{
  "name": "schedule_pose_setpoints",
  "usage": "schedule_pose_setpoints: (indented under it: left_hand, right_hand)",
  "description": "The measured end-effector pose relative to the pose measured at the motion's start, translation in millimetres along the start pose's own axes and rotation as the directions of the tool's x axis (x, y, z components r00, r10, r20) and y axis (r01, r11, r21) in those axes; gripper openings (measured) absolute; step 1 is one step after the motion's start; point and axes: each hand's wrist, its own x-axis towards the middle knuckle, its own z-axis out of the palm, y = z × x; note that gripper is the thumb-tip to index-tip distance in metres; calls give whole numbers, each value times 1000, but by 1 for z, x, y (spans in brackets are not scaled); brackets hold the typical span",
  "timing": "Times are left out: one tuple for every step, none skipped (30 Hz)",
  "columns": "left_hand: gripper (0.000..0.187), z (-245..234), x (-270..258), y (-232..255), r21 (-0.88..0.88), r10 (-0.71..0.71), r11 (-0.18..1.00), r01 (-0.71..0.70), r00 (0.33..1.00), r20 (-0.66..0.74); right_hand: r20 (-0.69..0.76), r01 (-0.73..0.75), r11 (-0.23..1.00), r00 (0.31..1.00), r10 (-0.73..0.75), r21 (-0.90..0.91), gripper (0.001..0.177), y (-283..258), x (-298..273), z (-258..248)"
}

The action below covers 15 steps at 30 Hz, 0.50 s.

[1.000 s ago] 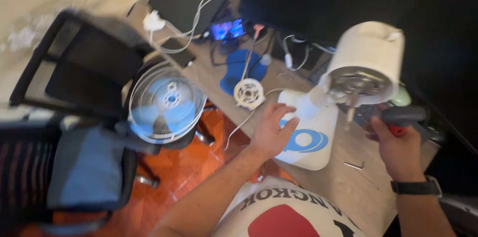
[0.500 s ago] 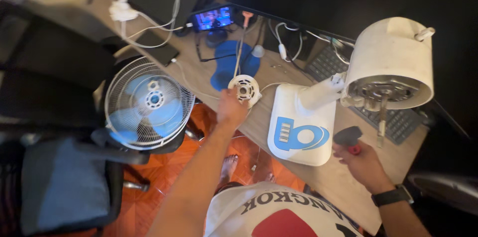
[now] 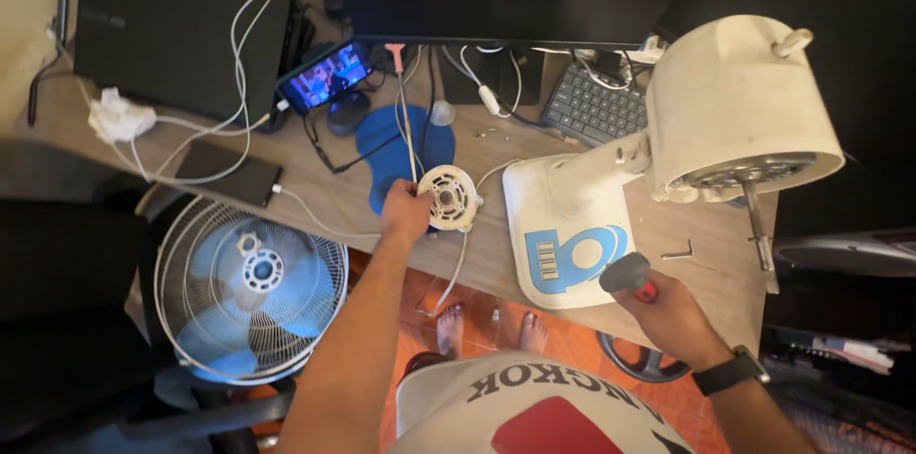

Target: The person disassembles a white electric fan on a desk using a screwdriver. They remove the rear grille, unscrew the motor housing, and detach the fan blade assembly from the motor shaft.

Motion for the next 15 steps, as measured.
schedule_pose_setpoints:
  left_hand:
    - [32,0,1,1,-46,35,998,-34,999,16]
    - [31,0,1,3,-143,4,990,6,997,72]
    - [31,-2,-1,6,-235,-21,971,52,991,131]
    - [30,-4,-3,10,-322,-45,941,105,981,189]
    - [30,-5,-7,15,-387,53,920,57,962,268]
    - [30,-4,-15,20,-453,149,891,22,929,339]
    - [30,-2,-23,26,-519,247,855,-4,882,401]
    - [30,2,-34,33,-488,263,873,-1,843,469]
    - [29,9,-46,41,-456,275,890,0,799,535]
    - [28,14,-54,50,-422,287,907,1,733,617]
    - [27,20,-61,58,-387,292,922,-2,659,693]
    - [27,28,-65,66,-403,313,915,1,627,713]
    - [27,37,-68,71,-418,334,908,4,594,731]
    - [27,43,-71,73,-434,351,901,17,560,750]
    - [27,48,-70,73,-424,346,905,30,530,774]
  right_hand:
    - [-1,-38,999,999,38,-21,32,-2,-2,2]
    - [-1,-74,996,997,74,-45,32,-5,-3,3]
    - [-2,-110,992,994,110,-69,33,-8,-4,5]
    - [-5,-25,1000,1000,25,16,33,-12,-4,9]
    - [-16,60,993,998,-59,101,34,-16,-2,13]
    - [-30,143,973,990,-140,181,35,-20,-1,18]
    - [-17,102,968,995,-101,230,36,-25,0,22]
    - [0,62,958,998,-65,280,38,-30,4,27]
    - [18,21,945,999,-29,328,39,-35,6,31]
    - [27,27,933,999,-39,360,39,-41,10,33]
    - [36,32,919,998,-50,392,40,-45,12,35]
    - [44,33,906,997,-57,421,41,-48,13,34]
    - [17,66,926,997,-78,371,35,-50,15,34]
    - [-4,91,945,996,-95,314,30,-49,13,32]
    - [-24,115,960,993,-112,255,26,-47,12,30]
